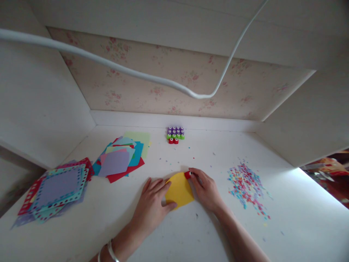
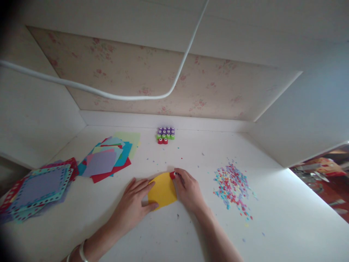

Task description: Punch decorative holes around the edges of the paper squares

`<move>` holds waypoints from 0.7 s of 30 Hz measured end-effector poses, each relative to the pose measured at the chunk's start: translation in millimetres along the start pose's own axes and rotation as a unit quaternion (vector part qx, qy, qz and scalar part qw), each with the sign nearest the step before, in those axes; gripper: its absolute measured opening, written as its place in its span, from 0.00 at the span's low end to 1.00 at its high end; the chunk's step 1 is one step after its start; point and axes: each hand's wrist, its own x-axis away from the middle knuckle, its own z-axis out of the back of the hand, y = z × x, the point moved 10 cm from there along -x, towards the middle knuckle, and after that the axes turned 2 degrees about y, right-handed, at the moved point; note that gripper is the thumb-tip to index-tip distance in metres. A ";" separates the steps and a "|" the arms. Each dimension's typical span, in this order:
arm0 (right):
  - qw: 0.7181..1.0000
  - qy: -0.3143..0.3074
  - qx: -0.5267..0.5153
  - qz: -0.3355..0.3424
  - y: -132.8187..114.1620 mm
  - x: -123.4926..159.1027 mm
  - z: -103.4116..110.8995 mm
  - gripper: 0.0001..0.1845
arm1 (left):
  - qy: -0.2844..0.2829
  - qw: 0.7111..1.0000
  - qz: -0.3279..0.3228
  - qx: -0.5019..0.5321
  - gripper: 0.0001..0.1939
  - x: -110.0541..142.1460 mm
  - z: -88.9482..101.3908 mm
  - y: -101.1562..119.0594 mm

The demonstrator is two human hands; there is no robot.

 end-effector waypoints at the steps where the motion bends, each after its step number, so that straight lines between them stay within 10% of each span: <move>1: 1.000 0.002 0.002 0.000 -0.2 0.0 0.5 0.15 | -0.001 1.000 0.000 0.000 0.31 0.0 -0.2 -0.1; 21: 0.999 0.025 -0.015 -0.019 7.5 -0.6 4.4 0.16 | 0.022 1.000 0.000 0.020 0.31 1.7 1.1 -2.6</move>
